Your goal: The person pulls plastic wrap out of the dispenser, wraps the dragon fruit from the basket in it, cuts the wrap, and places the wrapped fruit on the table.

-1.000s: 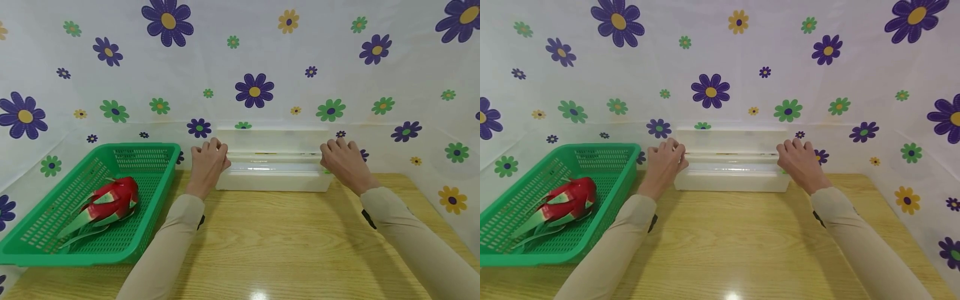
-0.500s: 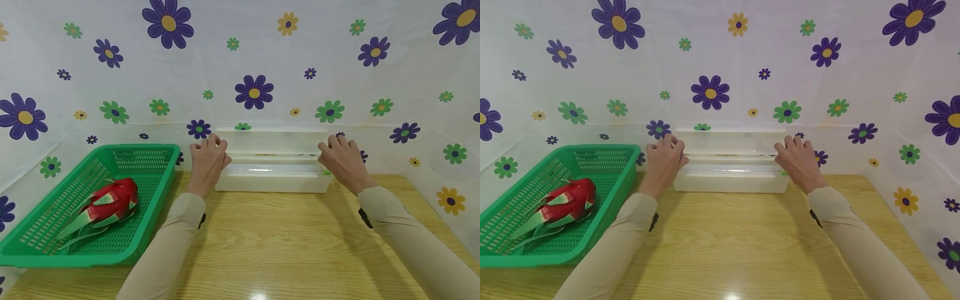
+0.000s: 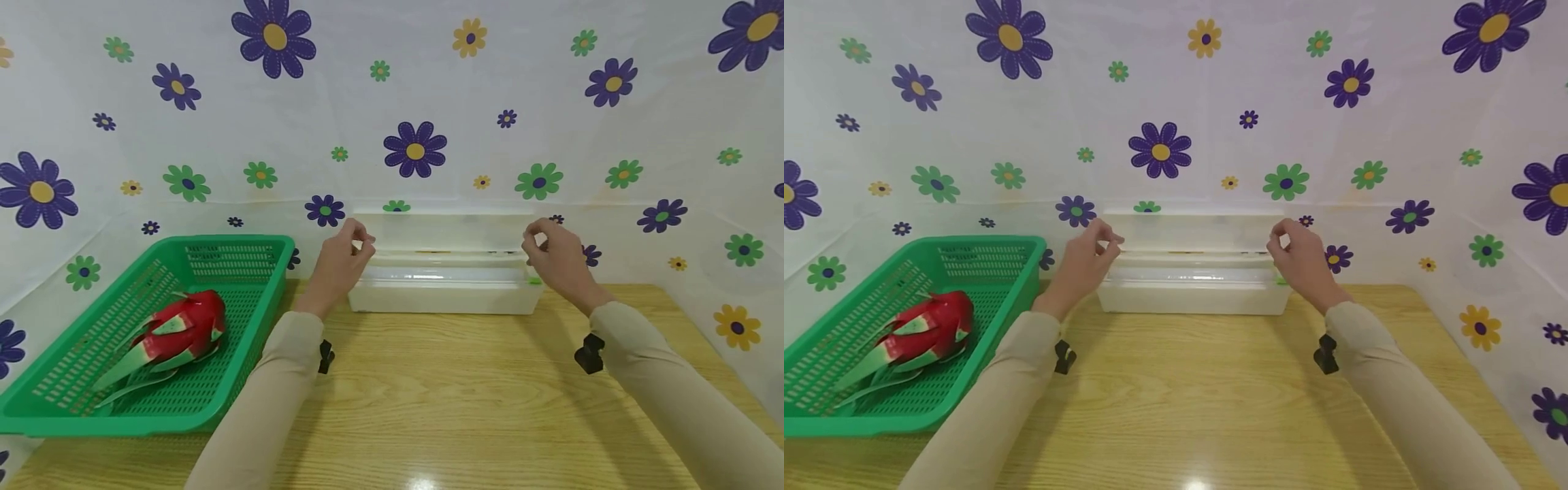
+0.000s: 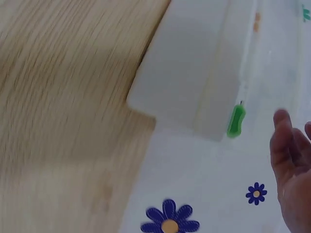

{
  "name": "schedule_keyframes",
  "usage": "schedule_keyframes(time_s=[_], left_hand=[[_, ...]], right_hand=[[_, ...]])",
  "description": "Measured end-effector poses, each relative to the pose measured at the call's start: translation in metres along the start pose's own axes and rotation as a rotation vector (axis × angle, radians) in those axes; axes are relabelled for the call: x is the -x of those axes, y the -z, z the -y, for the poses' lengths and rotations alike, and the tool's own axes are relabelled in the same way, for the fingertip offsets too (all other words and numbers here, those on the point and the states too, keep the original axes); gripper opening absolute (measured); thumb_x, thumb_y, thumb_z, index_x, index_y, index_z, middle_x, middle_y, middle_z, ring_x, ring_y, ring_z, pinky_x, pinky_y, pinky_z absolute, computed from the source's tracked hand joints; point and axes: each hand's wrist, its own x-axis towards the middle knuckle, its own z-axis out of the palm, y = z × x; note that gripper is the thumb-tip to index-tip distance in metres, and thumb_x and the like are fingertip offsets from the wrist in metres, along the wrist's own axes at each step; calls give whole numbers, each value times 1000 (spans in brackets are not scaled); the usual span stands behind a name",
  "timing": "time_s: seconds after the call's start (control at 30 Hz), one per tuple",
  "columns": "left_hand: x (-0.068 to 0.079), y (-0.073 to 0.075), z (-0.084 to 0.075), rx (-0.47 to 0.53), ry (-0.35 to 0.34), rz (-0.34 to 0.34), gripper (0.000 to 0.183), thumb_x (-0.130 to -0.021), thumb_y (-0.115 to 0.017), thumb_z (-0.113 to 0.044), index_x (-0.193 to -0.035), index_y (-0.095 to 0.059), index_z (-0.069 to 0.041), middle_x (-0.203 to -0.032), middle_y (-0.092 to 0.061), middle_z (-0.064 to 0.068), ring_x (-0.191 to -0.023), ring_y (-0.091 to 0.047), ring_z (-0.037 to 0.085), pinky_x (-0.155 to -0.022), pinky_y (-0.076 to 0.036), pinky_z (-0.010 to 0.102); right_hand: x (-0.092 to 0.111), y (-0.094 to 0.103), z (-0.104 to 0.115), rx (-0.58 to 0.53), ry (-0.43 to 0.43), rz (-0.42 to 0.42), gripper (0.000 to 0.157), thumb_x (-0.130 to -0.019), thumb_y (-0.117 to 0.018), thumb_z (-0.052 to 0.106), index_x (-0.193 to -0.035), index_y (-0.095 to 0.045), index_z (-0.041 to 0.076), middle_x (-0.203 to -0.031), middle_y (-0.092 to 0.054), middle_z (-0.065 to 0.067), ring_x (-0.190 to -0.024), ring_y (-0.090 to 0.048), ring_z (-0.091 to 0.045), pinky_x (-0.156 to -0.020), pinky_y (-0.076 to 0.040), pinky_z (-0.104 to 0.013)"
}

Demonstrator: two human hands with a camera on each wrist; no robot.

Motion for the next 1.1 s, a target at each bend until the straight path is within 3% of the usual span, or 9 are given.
schedule_keyframes(time_s=[0.1,0.2,0.27,0.43,0.57,0.7,0.9,1.0,1.1], left_hand=[[0,1,1,200,84,55,13,-105,-52,-19,-111,-48,-8,-116,-76,16,-84,-68,29,-72,-51,31],[1,1,2,272,133,68,16,-107,-51,-20,-116,-48,-7,-112,-76,17,-94,-72,29,-80,-53,36],[3,2,2,290,155,75,21,-107,-47,-21,-122,-50,-6,-113,-76,16,-100,-72,27,-86,-53,39],[7,7,2,278,150,111,34,-103,-49,-22,-132,-56,-5,-118,-73,15,-108,-69,26,-95,-54,45],[7,7,3,175,69,124,32,-100,-59,-16,-129,-63,-2,-116,-74,15,-106,-70,27,-95,-57,44],[8,6,4,36,8,93,25,-101,-64,-15,-122,-70,-3,-111,-76,13,-101,-71,27,-90,-59,43],[9,4,3,-308,-187,-49,10,-97,-72,-19,-102,-75,-11,-106,-72,8,-87,-71,25,-80,-59,42],[9,3,1,-468,-278,-134,10,-96,-73,-21,-98,-74,-11,-101,-71,7,-82,-71,24,-78,-58,45],[10,2,-1,-552,-297,-181,10,-96,-73,-21,-97,-73,-10,-99,-71,7,-84,-72,24,-79,-58,47]], right_hand=[[0,1,2,-220,-151,47,29,-108,-44,21,-119,-57,-3,-120,-68,-23,-78,-75,-20,-61,-59,-25],[0,4,3,-337,-224,66,31,-109,-43,23,-122,-54,-3,-120,-67,-23,-84,-74,-7,-74,-61,-23],[0,6,4,-341,-233,83,33,-108,-44,22,-124,-55,-4,-119,-67,-22,-88,-73,-5,-77,-60,-20],[3,12,6,-204,-190,168,36,-103,-52,18,-132,-59,-1,-121,-68,-20,-104,-73,-27,-77,-56,-17],[5,12,3,-86,-90,216,43,-97,-62,14,-138,-60,0,-122,-67,-19,-111,-69,-34,-84,-58,-29],[4,7,-1,36,102,182,35,-94,-68,4,-127,-66,-8,-109,-66,-22,-96,-69,-33,-81,-61,-39],[7,7,-4,325,359,39,8,-91,-72,-2,-98,-74,-5,-86,-62,-13,-68,-56,-21,-60,-50,-31],[8,9,-5,473,474,3,7,-89,-74,0,-95,-70,-4,-81,-57,-12,-59,-51,-18,-52,-47,-30],[9,9,-5,543,521,-14,10,-89,-75,2,-91,-66,-2,-74,-53,-11,-54,-42,-16,-46,-40,-26]])
